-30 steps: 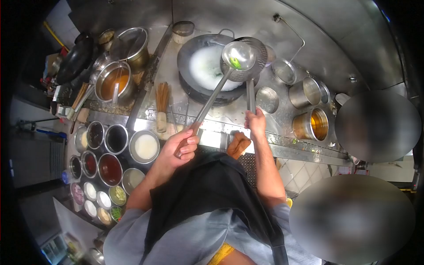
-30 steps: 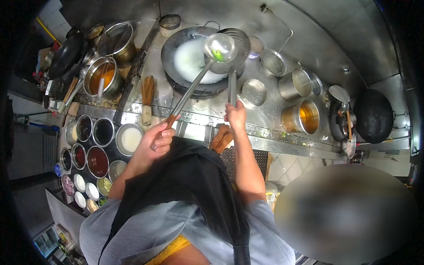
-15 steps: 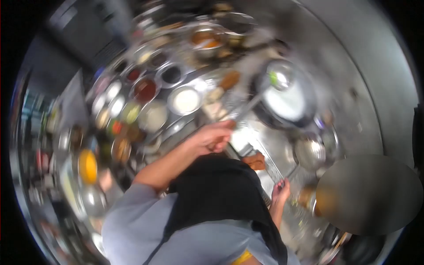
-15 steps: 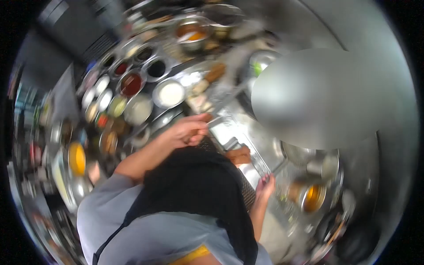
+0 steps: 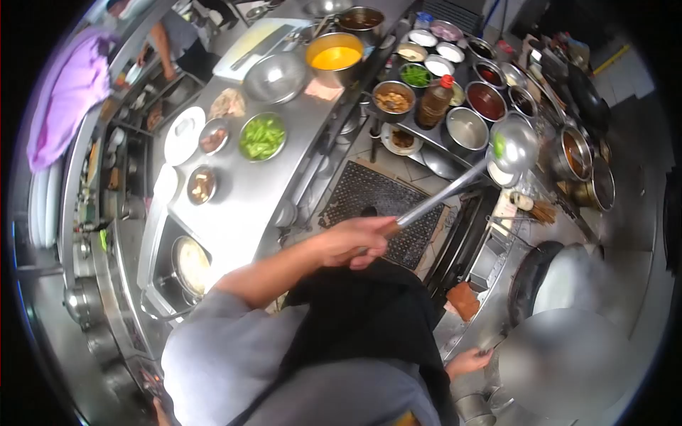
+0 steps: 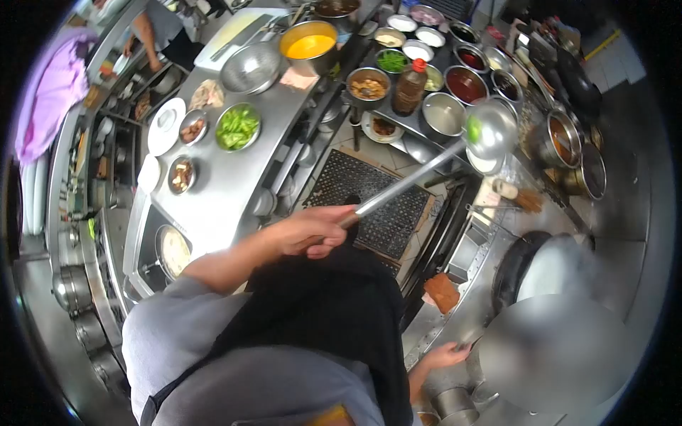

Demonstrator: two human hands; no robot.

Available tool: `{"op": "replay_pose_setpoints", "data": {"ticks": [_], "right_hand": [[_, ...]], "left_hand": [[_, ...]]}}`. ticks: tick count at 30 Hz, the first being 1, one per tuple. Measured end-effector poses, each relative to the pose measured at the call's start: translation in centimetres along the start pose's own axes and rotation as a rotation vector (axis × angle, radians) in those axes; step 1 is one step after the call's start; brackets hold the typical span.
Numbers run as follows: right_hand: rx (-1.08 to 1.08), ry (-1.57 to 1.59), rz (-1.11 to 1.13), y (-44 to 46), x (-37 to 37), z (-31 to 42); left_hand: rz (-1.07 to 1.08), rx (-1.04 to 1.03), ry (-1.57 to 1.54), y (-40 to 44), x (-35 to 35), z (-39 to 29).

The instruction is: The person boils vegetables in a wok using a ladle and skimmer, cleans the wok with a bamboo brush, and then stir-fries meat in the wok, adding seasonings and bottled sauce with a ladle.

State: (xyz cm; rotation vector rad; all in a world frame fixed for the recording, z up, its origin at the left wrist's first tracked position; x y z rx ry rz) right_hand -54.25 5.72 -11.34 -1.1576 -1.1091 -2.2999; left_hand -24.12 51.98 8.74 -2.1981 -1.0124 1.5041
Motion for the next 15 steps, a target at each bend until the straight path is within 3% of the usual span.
{"op": "replay_pose_setpoints", "data": {"ticks": [2, 6, 8, 11, 15], "right_hand": [[0.021, 0.123, 0.197, 3.7, -0.6, 7.8], [0.327, 0.34, 0.257, 4.7, -7.1, 13.9], [0.145, 0.498, 0.424, 5.1, -7.2, 20.7], [0.452, 0.681, 0.411, 4.2, -11.4, 22.9], [0.398, 0.765, 0.531, 3.2, -11.0, 26.4]], "left_hand": [[-0.152, -0.126, 0.0, -5.1, 1.6, 2.0], [-0.626, -0.309, 0.09, -12.9, 4.6, 7.7], [-0.859, -0.368, 0.139, -14.7, 5.7, 10.3], [-1.193, -0.343, 0.115, -16.6, 4.9, 11.5], [-1.496, -0.33, 0.347, -17.5, 8.7, 14.8]]}}
Point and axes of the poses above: each hand's wrist, its own y-axis towards the middle knuckle, its own x-axis out of the back of the hand, z = x × y, the point moved 1 cm from there along y, towards the middle knuckle, and after that the axes turned 11 degrees about x, right-handed, at the moved point
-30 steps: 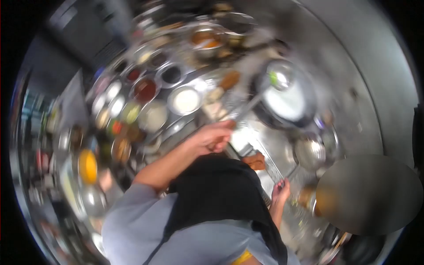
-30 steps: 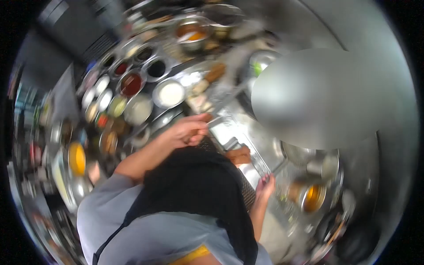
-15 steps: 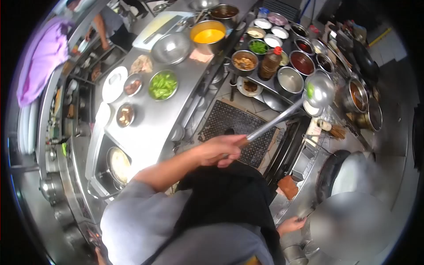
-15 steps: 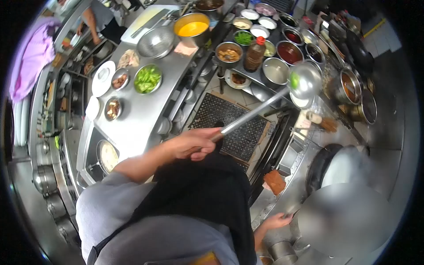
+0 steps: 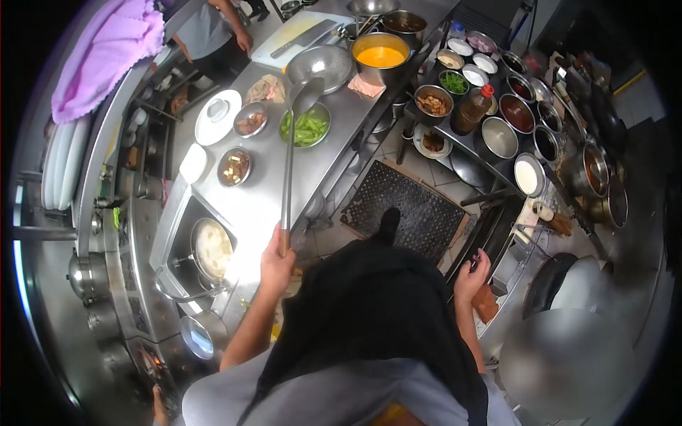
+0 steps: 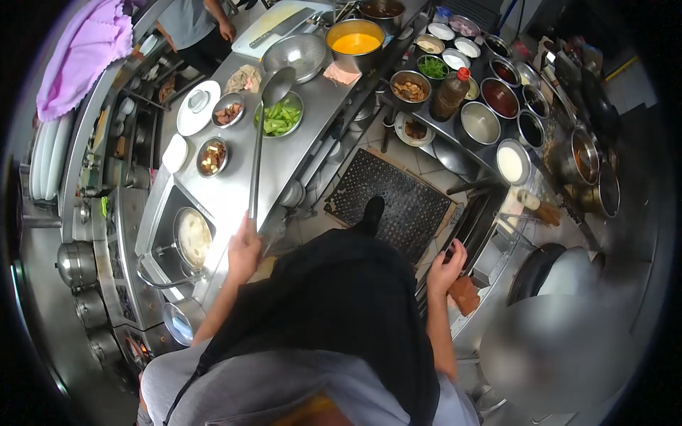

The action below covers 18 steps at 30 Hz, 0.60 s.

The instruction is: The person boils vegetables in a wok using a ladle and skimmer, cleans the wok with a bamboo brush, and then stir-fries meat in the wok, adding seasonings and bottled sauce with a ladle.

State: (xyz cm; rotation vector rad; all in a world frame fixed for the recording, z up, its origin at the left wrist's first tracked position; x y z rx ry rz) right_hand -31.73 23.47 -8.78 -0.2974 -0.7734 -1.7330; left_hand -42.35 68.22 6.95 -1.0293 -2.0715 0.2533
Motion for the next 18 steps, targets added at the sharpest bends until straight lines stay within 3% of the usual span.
{"op": "replay_pose_setpoints", "data": {"ticks": [3, 6, 10, 13, 16, 18], "right_hand": [[-0.005, -0.004, 0.013, -1.2, 0.0, 0.0], [-0.006, -0.04, -0.004, -3.2, 0.8, -1.4], [-0.152, 0.009, -0.043, -6.7, 1.6, -3.5], [-0.268, 0.077, -0.11, -9.1, 1.9, -4.6], [-0.359, 0.07, -0.136, -10.2, 3.5, -2.6], [-0.392, 0.054, -0.185, -11.1, 4.4, -1.9]], "left_hand": [[-0.336, -0.519, 0.323, 1.7, 0.4, 2.5], [-0.255, -0.221, 0.355, 0.6, 0.4, 1.0], [-0.219, -0.357, 0.203, 1.2, -1.1, -0.5], [-0.05, -0.468, 0.139, 1.7, -4.9, -4.7], [0.162, -0.789, 0.081, 3.2, -11.1, -7.6], [0.412, -0.737, 0.112, 1.9, -16.0, -11.0]]}}
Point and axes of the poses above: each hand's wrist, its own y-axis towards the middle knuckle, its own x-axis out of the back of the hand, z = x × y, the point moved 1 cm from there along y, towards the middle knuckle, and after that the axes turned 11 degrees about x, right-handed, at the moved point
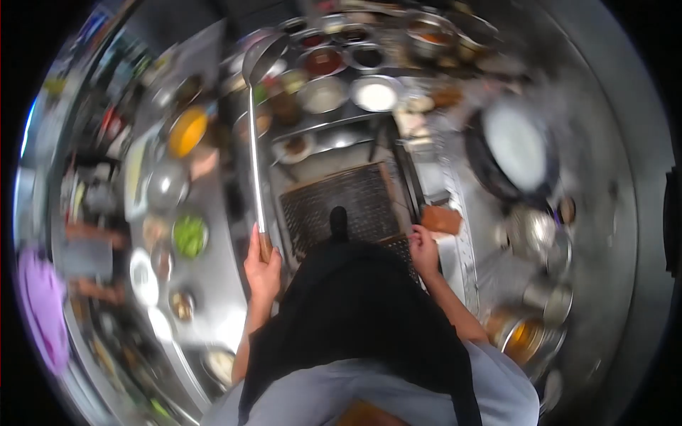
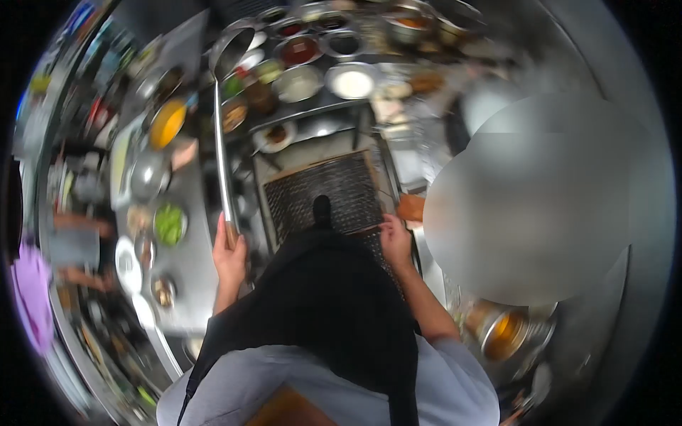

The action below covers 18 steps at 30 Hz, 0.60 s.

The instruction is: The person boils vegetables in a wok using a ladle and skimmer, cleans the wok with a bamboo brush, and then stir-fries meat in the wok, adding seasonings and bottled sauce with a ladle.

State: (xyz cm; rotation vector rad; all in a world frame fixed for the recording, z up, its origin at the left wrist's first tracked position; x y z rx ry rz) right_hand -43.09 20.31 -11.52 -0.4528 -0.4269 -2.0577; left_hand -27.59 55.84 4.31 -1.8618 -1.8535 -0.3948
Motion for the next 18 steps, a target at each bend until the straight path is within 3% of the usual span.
{"op": "replay_pose_setpoints", "data": {"ticks": [2, 4, 6, 8, 11, 13, 14, 15, 16, 17, 18], "right_hand": [[-0.045, 0.002, -0.032, -1.1, 0.6, -0.1], [-0.124, 0.06, -0.11, -2.6, 0.7, -1.2], [-0.273, 0.188, -0.212, -4.4, 0.3, -2.6], [-0.436, 0.364, -0.323, -7.7, -1.1, -7.4], [-0.496, -0.101, -0.328, -12.0, -2.3, -8.0], [-0.672, -0.061, -0.524, -14.2, -1.3, -5.6], [-0.675, -0.216, -0.734, -16.0, -1.0, -7.3], [-0.814, -0.306, -1.001, -17.5, 0.3, -9.3], [-0.734, -0.369, -1.259, -18.8, 2.4, -10.7], [-0.846, -0.491, -1.336, -19.9, 4.7, -11.5], [-0.803, -0.513, -1.441, -21.2, 6.2, -15.0]], "left_hand": [[0.254, 0.172, -0.109, 2.3, -4.0, -4.3], [0.35, -0.268, 0.053, 5.4, -8.7, -6.3], [0.572, -0.212, 0.073, 7.7, -12.9, -9.2], [0.697, -0.447, 0.101, 10.4, -17.4, -12.7], [0.913, -0.58, 0.261, 14.6, -23.0, -19.0], [1.032, -0.67, 0.386, 18.0, -26.4, -22.3], [1.079, -0.726, 0.421, 19.1, -27.3, -24.5], [1.145, -0.734, 0.534, 20.4, -28.1, -26.8], [1.203, -0.741, 0.658, 21.6, -28.9, -28.9], [1.235, -0.772, 0.748, 22.7, -29.7, -30.9], [1.26, -0.808, 0.839, 23.7, -30.7, -32.6]]}}
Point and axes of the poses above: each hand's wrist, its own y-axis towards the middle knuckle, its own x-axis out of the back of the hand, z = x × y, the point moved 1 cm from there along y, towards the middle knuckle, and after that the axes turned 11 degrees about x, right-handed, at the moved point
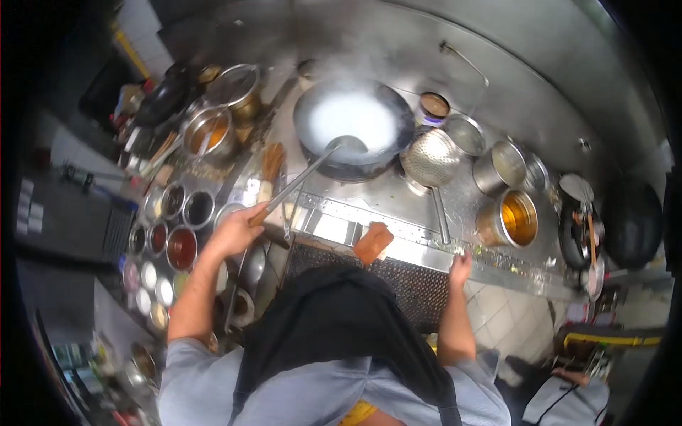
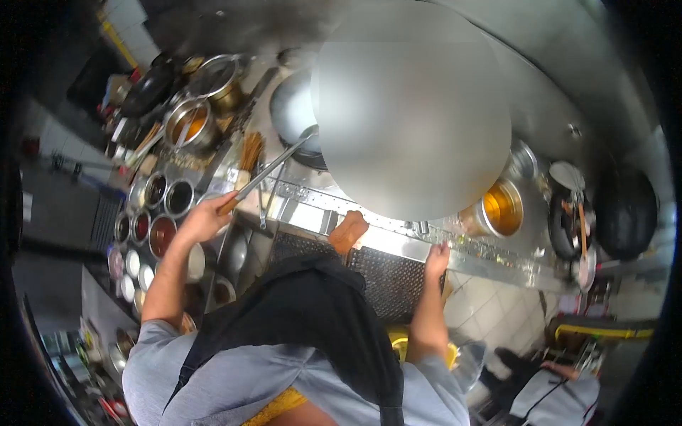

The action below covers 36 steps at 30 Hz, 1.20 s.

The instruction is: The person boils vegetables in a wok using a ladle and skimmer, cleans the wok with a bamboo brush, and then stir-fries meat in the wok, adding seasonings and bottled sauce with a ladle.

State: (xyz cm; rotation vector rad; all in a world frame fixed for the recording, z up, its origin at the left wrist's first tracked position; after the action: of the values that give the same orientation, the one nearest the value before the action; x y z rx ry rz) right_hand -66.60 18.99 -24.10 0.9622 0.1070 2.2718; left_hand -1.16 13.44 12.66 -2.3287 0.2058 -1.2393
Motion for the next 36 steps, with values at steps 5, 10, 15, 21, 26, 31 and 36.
{"op": "replay_pose_setpoints", "data": {"ticks": [5, 10, 15, 21, 26, 31, 36], "right_hand": [[-0.183, -0.146, 0.312, 5.2, -5.5, 7.4], [-0.24, -0.253, 0.444, 0.7, -8.9, 14.3], [-0.47, 0.23, 0.259, -6.6, -7.9, 16.8], [-0.588, 0.391, -0.023, -13.1, -4.6, 12.3], [-0.919, 0.242, 0.602, -22.9, 0.0, 6.7], [-0.279, -0.054, 0.949, -32.7, -0.2, -1.7], [-0.285, -0.07, 1.059, -31.4, -0.5, -1.0]], "left_hand": [[-0.075, -0.21, 0.139, 8.6, 2.5, -0.3], [-0.175, -0.077, 0.091, 14.0, -2.3, -2.1], [-0.251, -0.315, -0.428, 18.9, -9.4, 2.2], [-0.317, -0.258, -0.407, 20.9, -6.8, 1.6], [0.102, 0.005, -0.756, 17.5, -6.5, 1.9], [0.187, 0.045, -0.812, 11.9, -9.3, 4.0], [0.142, -0.009, -0.78, 11.3, -16.7, 8.1]]}}
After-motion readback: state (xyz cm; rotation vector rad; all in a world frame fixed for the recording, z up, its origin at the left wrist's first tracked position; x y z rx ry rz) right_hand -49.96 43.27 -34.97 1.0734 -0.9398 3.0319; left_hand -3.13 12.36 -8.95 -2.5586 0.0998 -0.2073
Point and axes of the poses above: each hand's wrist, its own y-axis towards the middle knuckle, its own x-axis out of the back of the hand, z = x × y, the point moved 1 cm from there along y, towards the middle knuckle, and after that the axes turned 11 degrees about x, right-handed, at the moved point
